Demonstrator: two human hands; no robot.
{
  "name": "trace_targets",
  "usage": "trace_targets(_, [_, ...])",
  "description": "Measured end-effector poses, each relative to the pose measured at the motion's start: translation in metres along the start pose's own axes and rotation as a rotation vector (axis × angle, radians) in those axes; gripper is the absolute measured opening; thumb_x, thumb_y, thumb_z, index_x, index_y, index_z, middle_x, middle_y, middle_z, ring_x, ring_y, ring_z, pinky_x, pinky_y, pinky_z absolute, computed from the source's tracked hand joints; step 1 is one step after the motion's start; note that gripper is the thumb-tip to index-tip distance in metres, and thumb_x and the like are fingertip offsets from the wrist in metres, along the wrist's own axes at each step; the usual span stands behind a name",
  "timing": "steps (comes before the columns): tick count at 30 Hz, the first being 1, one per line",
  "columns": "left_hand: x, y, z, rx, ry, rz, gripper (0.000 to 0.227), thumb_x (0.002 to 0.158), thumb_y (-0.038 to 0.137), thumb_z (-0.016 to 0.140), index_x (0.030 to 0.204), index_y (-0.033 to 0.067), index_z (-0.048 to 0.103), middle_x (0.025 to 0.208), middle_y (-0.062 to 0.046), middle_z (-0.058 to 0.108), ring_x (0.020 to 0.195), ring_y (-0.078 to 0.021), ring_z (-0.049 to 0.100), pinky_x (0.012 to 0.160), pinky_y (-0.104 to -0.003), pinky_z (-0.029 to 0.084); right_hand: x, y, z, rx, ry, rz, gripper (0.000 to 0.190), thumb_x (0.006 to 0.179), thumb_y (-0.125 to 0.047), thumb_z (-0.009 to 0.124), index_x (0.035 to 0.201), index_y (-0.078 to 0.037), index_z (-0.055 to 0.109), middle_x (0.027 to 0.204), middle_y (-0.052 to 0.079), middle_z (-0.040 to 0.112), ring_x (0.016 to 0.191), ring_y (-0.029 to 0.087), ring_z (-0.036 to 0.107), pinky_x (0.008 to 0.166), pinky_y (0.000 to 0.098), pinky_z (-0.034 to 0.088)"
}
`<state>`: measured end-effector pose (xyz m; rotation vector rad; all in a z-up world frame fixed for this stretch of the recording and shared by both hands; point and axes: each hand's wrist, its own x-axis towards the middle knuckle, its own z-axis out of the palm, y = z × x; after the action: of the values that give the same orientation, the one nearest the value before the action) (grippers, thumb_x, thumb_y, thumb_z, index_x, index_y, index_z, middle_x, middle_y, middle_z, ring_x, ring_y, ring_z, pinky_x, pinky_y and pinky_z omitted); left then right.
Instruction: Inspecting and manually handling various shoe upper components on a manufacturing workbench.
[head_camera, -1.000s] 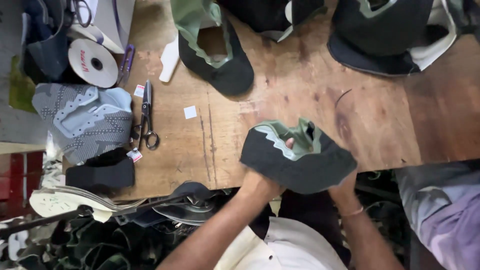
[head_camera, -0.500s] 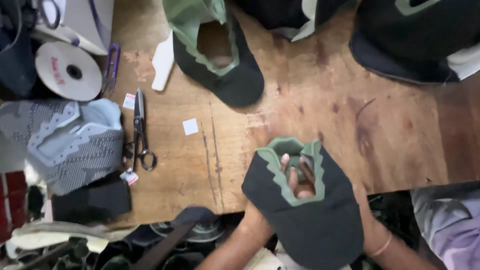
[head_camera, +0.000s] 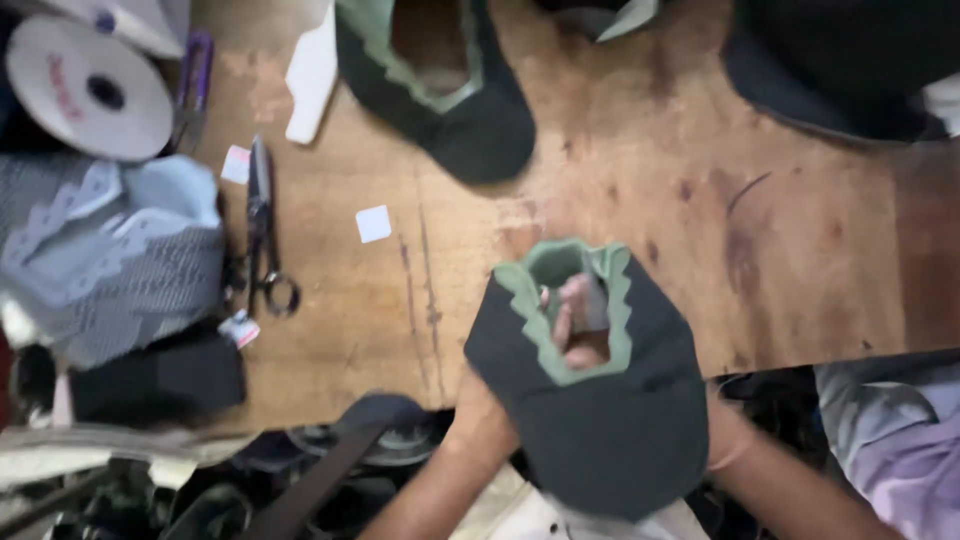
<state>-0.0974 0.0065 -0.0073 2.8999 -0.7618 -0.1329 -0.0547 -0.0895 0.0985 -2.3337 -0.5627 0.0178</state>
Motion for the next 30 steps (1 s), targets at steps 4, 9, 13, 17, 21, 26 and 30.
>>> trace_targets(4, [0.004,-0.009,-0.025,-0.286,0.444,-0.026,0.065,0.095,0.035,0.060,0.151,0.0099,0.042,0.143,-0.018,0.056,0.133,-0.0416,0.056,0.114,-0.056,0.041,0.022,0.010,-0.003,0.033,0.006,-0.078,0.046,0.082,-0.019,0.071,0.123,-0.001,0.064,0.126,0.021,0.064,0.116,0.041,0.061,0.095,0.0480,0.051])
trace_targets(9, [0.017,-0.004,-0.058,-0.252,0.284,-0.031,0.078,0.093,0.031,0.061,0.156,-0.0075,0.035,0.138,-0.029,0.053,0.128,-0.0469,0.054,0.109,-0.060,0.041,-0.005,0.053,-0.016,0.022,0.035,-0.124,0.049,0.082,-0.018,0.071,0.127,0.000,0.062,0.131,0.023,0.062,0.120,0.042,0.060,0.098,0.0484,0.050])
trace_targets(13, [0.013,0.019,-0.027,-0.378,0.396,-0.175,0.060,0.091,0.034,0.063,0.144,0.0091,0.049,0.138,-0.022,0.057,0.131,-0.0434,0.053,0.111,-0.058,0.040,-0.049,0.099,-0.031,-0.004,0.062,-0.202,0.052,0.083,-0.017,0.071,0.130,0.002,0.061,0.135,0.024,0.060,0.123,0.042,0.058,0.100,0.0486,0.050])
trace_targets(17, [0.021,0.021,-0.002,-0.176,0.535,-0.038,0.063,0.096,0.026,0.061,0.151,-0.0012,0.046,0.147,-0.029,0.052,0.139,-0.0466,0.049,0.119,-0.061,0.035,-0.089,0.149,-0.026,-0.443,-0.444,0.420,0.037,0.096,-0.038,0.068,0.130,-0.023,0.067,0.133,0.005,0.069,0.129,0.026,0.064,0.104,0.0386,0.052])
trace_targets(21, [0.035,0.017,-0.035,-0.362,0.441,-0.202,0.059,0.092,0.034,0.064,0.140,0.0009,0.054,0.138,-0.023,0.060,0.129,-0.0393,0.055,0.112,-0.053,0.040,-0.064,0.105,-0.045,-0.193,0.531,-0.123,0.043,0.083,-0.010,0.073,0.121,0.004,0.059,0.116,0.026,0.064,0.107,0.045,0.064,0.088,0.0500,0.052])
trace_targets(26, [0.092,0.019,-0.069,-0.673,0.203,-0.374,0.055,0.086,0.046,0.070,0.123,0.0048,0.067,0.123,-0.013,0.071,0.112,-0.0267,0.066,0.101,-0.038,0.048,-0.024,0.180,-0.012,0.716,0.669,0.435,0.020,0.104,-0.018,0.070,0.115,-0.001,0.071,0.098,0.014,0.066,0.084,0.017,0.061,0.071,0.0323,0.051])
trace_targets(30, [0.109,-0.005,-0.027,-0.542,0.293,-0.361,0.050,0.087,0.041,0.068,0.122,0.0050,0.068,0.119,-0.015,0.071,0.106,-0.0291,0.066,0.095,-0.040,0.049,-0.092,0.187,0.028,0.750,0.845,0.242,0.015,0.104,-0.017,0.060,0.114,-0.007,0.066,0.107,0.004,0.070,0.098,0.010,0.064,0.085,0.0301,0.053])
